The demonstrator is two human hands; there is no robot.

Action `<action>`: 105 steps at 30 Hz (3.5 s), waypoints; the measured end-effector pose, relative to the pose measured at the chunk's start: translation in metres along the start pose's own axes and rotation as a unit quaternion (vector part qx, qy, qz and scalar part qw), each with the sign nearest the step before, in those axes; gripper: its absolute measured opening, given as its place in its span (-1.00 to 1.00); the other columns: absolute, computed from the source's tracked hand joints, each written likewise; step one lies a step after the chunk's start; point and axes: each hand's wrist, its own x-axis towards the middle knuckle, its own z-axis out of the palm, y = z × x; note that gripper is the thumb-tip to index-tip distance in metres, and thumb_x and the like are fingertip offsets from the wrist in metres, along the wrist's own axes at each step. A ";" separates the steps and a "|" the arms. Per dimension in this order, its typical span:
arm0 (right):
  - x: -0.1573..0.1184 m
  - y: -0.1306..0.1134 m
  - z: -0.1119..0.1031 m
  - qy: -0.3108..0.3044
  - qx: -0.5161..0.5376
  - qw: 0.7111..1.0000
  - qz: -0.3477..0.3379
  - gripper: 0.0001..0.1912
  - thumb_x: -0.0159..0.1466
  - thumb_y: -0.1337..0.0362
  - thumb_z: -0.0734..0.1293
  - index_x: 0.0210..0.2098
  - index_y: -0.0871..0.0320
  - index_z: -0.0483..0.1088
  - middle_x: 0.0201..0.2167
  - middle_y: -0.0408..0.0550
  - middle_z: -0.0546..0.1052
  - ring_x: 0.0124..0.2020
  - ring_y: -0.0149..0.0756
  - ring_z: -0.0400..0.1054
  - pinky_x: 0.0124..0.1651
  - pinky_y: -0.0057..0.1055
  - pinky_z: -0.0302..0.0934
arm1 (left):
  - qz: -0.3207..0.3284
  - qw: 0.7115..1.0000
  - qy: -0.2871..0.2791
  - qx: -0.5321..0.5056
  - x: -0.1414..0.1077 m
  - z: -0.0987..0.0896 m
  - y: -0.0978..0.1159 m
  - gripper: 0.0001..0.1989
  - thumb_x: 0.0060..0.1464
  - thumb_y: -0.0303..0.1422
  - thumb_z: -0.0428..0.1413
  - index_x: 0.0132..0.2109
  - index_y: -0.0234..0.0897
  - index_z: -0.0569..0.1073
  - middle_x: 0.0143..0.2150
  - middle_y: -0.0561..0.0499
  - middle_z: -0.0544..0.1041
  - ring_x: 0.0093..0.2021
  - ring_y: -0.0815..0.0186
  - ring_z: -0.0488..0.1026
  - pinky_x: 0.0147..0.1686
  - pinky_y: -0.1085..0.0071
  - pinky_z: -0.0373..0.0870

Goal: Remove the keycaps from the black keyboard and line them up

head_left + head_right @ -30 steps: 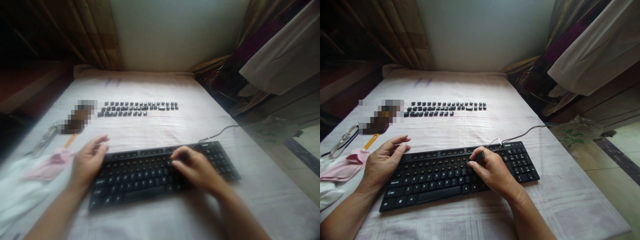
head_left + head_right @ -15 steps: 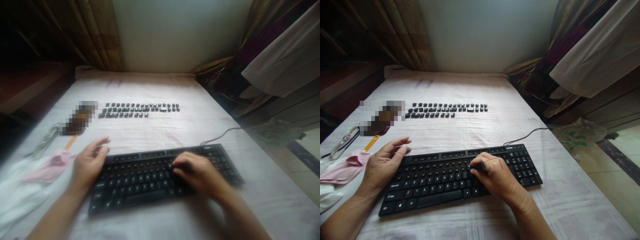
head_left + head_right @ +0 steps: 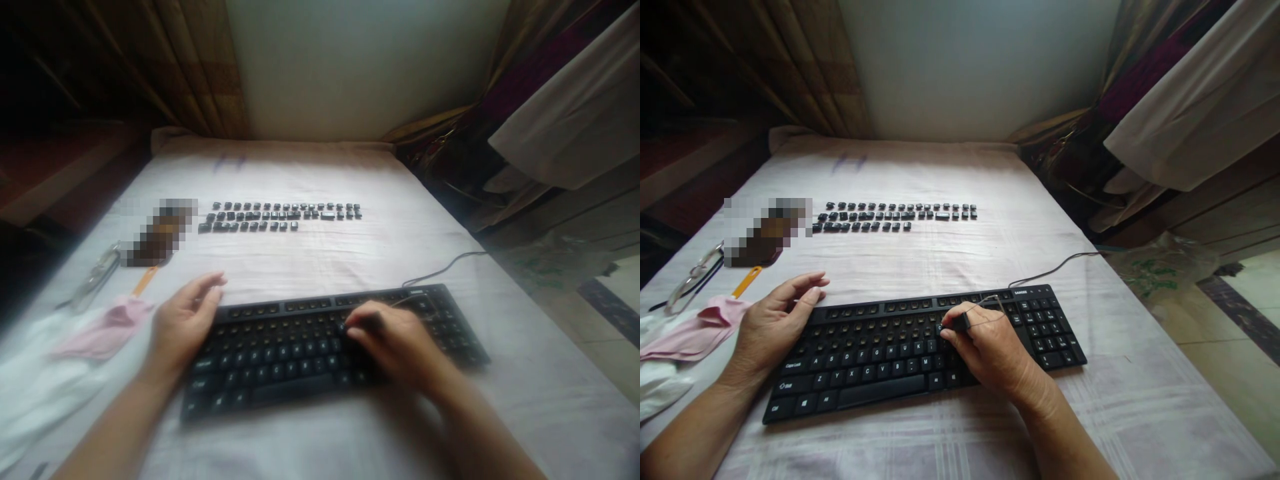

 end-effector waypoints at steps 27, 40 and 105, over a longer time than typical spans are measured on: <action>0.005 -0.003 -0.003 0.073 0.209 0.945 0.242 -0.72 0.22 0.04 0.36 -0.41 0.14 0.41 -0.54 -0.08 0.58 -0.50 -0.25 0.50 -0.37 -0.37 0.40 | 0.043 0.999 0.017 0.028 0.001 0.002 0.000 -0.62 0.10 -0.12 0.02 -0.04 -0.15 0.55 -0.11 0.01 0.65 -0.07 0.17 0.57 0.07 0.24 0.41; 0.005 -0.002 0.000 0.092 0.066 0.971 0.211 -0.67 0.28 0.04 0.24 -0.45 0.15 0.39 -0.55 -0.04 0.54 -0.51 -0.23 0.45 -0.40 -0.37 0.31 | 0.043 0.999 0.011 0.015 0.002 0.003 -0.004 -0.62 0.10 -0.15 0.02 -0.02 -0.16 0.55 -0.12 0.01 0.65 -0.08 0.18 0.57 0.07 0.24 0.40; 0.079 0.005 -0.004 -0.055 -0.138 0.981 0.126 -0.80 0.19 0.39 0.36 -0.21 0.11 0.57 -0.26 -0.05 0.66 -0.32 -0.25 0.54 -0.16 -0.32 0.41 | 0.051 0.999 0.001 0.006 0.005 0.003 -0.008 -0.61 0.08 -0.14 0.02 -0.03 -0.17 0.55 -0.11 -0.01 0.65 -0.05 0.15 0.57 0.04 0.24 0.43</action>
